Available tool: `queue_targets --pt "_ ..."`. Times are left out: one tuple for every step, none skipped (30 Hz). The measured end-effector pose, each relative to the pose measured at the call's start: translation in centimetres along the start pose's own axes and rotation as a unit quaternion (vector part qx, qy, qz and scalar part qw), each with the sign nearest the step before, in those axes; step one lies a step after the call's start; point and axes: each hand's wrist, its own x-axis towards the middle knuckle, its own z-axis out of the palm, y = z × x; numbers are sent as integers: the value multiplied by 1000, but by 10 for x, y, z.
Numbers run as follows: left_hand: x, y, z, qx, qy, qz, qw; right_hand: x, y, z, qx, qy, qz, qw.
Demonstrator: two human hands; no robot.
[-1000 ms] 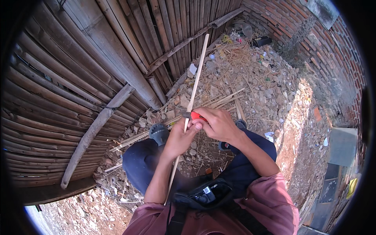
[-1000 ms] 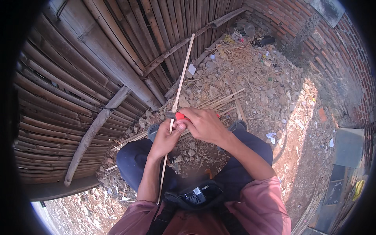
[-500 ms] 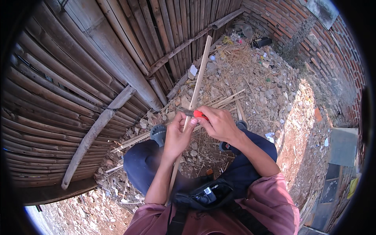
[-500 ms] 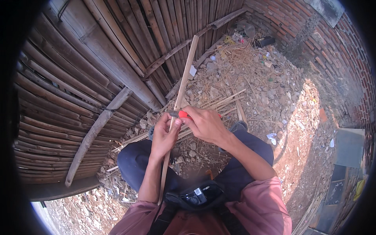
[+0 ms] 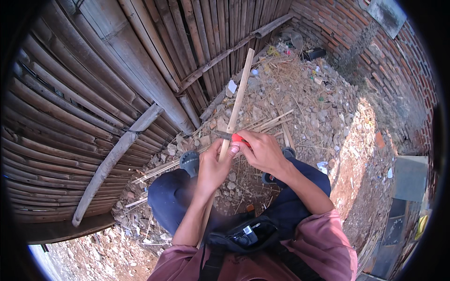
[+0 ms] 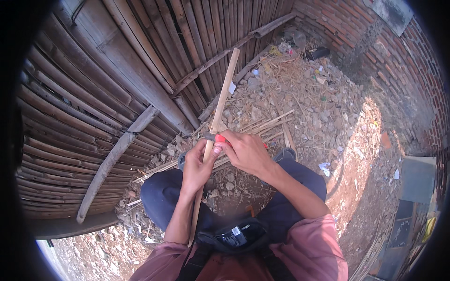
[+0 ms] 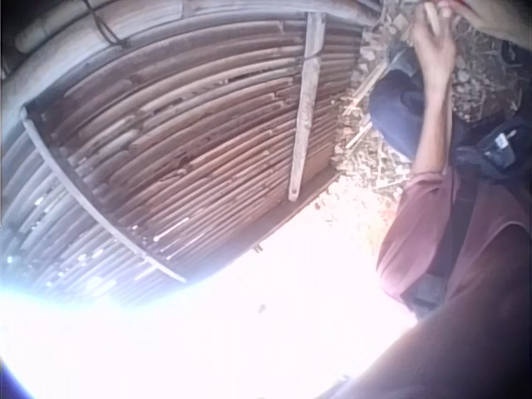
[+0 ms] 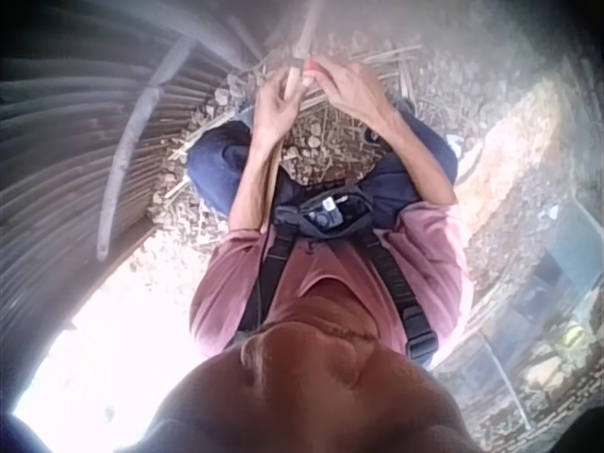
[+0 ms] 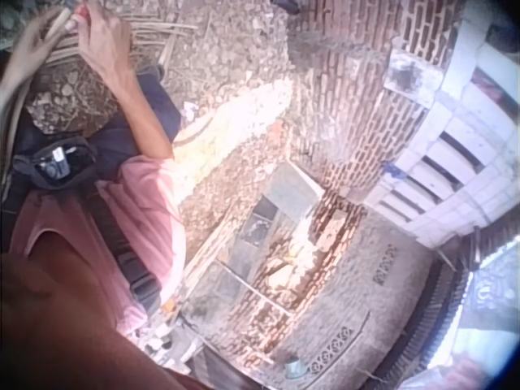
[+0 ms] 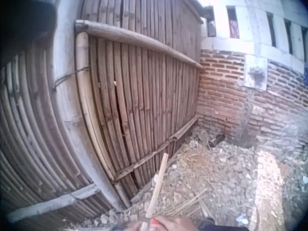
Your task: The person uses a small red knife to shave and smooth the surface of thin bamboo sticks, removing small slivers and shaping the ends.
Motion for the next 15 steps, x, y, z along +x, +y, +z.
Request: queue_targets --pt "0 0 0 9 10 3 1000 0 0 0 -3 1 -7 1000" --pt "0 1 1 5 8 -14 1000 0 -1 -1 -6 2 -14 1000" --pt "0 3 1 1 5 -32 999 0 -1 -1 -9 3 -20 1000" --pt "-1 6 1 -3 1 -49 999 0 0 -1 -9 4 -22 1000" --pt "-1 9 2 -10 -5 -58 998 0 2 -1 -10 5 -23 1000" --pt "0 12 2 -17 -10 -67 998 -1 2 -1 -10 6 -24 1000" --pt "-1 15 2 -23 -16 -77 997 -1 2 0 -7 3 -18 1000" --pt "-1 17 1 -23 -14 -82 996 -2 1 0 -5 0 -12 1000" --pt "-2 18 1 -23 -13 -87 996 -2 0 0 -3 -4 -6 1000" --pt "-2 19 1 -24 -10 -91 996 -2 -1 -1 -5 -7 -2 1000" --pt "-3 17 1 -23 -1 -77 997 -1 -2 -1 -7 -10 2 1000" --pt "-2 11 3 -21 7 -63 998 -1 -3 -2 -10 -14 6 1000" --pt "-2 10 5 -20 15 -49 998 0 -4 -2 -12 -17 11 1000" --pt "-2 9 6 -6 23 -45 999 0 -4 -3 -14 -21 16 1000" --pt "-2 10 7 9 30 -42 999 0 -4 -3 -15 -25 21 999"
